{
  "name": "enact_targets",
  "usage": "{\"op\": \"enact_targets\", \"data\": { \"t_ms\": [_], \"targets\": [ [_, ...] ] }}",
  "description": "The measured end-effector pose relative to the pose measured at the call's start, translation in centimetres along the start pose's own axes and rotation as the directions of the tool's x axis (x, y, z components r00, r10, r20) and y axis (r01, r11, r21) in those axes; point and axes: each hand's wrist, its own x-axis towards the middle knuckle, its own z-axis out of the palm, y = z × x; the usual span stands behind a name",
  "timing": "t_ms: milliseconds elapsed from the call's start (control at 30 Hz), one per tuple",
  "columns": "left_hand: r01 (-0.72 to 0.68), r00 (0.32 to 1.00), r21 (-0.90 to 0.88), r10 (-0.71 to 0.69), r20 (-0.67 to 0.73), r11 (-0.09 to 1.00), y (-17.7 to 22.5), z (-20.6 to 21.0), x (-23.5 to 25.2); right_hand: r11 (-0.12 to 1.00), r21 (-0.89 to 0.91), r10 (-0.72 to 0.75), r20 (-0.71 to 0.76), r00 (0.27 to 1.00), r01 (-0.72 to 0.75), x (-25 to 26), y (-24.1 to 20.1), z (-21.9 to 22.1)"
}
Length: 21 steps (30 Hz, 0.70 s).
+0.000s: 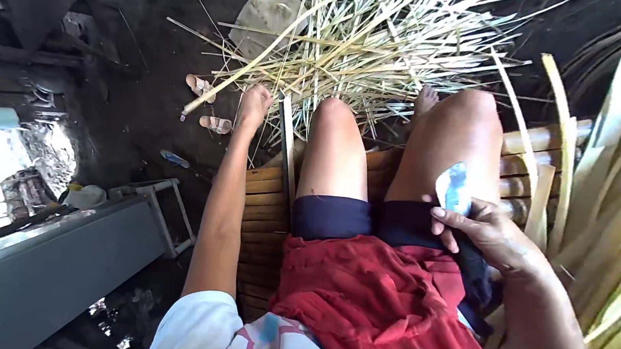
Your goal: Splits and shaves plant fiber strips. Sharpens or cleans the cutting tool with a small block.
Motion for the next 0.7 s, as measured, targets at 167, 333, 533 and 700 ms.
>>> {"op": "enact_targets", "data": {
  "t_ms": [167,333,533,700],
  "targets": [
    [0.159,0.987,-0.326,-0.143,0.073,0.932,-0.3,5.1,-2.2,0.999,-0.021,0.031,0.032,0.999,-0.03,0.3,-0.3,-0.4],
    [0.113,0.99,-0.382,-0.138,-0.039,0.917,-0.1,5.4,-2.4,0.999,-0.021,0.027,0.042,0.999,-0.026,0.4,-0.5,-0.4],
    [0.049,0.99,-0.409,-0.1,-0.103,0.911,-0.9,6.4,-2.6,0.999,-0.016,-0.034,0.065,0.997,0.035,0.5,0.1,-0.3],
    [0.097,0.986,-0.427,-0.144,-0.079,0.899,-0.1,7.4,-2.4,0.996,-0.027,-0.08,0.067,0.995,0.082,0.3,0.4,-0.3]
  ]
}}
